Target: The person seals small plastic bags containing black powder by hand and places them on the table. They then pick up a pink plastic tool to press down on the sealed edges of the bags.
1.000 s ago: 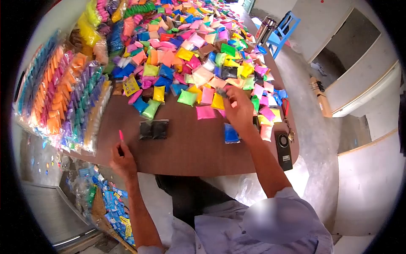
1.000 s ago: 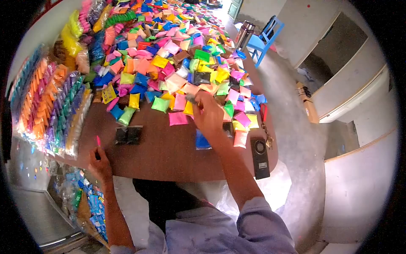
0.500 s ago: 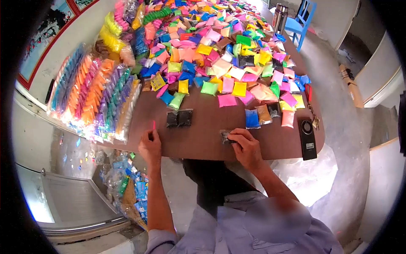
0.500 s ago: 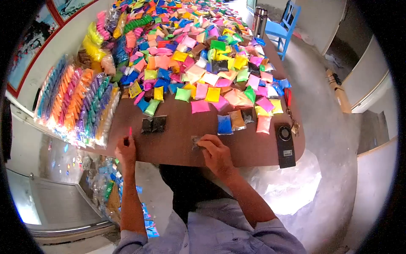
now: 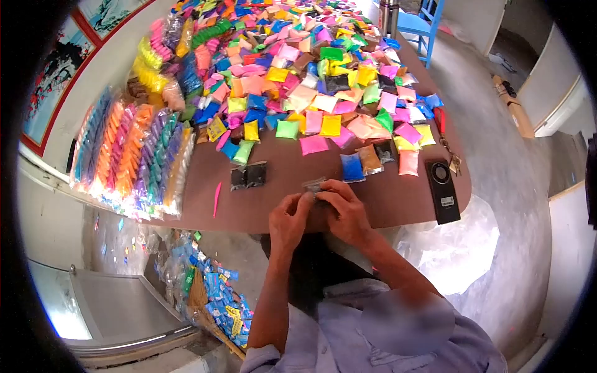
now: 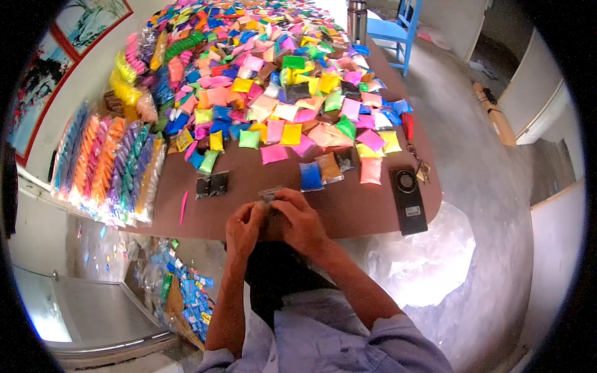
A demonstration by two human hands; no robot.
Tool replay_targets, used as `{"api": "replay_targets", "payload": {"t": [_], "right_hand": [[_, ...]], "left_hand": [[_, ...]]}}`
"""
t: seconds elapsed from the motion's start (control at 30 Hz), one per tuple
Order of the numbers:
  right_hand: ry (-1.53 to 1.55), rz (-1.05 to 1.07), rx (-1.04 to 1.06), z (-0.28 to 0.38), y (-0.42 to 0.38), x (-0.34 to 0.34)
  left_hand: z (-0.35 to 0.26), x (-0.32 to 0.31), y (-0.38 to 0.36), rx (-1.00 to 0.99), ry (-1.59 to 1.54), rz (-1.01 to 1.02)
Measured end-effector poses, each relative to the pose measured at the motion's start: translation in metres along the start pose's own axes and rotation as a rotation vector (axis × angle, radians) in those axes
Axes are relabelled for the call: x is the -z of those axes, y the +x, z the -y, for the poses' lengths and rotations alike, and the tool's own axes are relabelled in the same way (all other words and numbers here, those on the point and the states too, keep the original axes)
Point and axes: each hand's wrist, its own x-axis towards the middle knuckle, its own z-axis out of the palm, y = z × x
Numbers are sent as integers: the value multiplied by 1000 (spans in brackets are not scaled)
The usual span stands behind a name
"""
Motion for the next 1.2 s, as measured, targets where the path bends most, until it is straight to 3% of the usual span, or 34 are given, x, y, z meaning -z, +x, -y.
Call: {"api": "replay_targets", "payload": {"t": [0.13,0.2,0.27,0.33,0.43,0.67,0.73,1.03,1.2], "right_hand": [[64,1,46,2,1,2],[111,-14,4,5,2,3],[157,-24,-38,10,5,5],[557,-35,-437,16,9,5],[720,60,-564,-4,15,-2],[520,97,-518,-2,17,-4],[425,101,-422,-2,11,-4],[246,141,-385,9,18,-3],[290,85,-361,1,11,-6]], "left_hand": [[7,-3,11,15,67,87],[16,-2,11,44,-188,62],[19,-1,11,38,-197,57],[23,-1,10,38,-208,51],[31,0,9,-29,-256,75],[16,4,7,-14,-222,105],[18,0,7,19,-225,89],[32,2,5,-100,-287,139],[24,2,-2,-37,-210,139]]}}
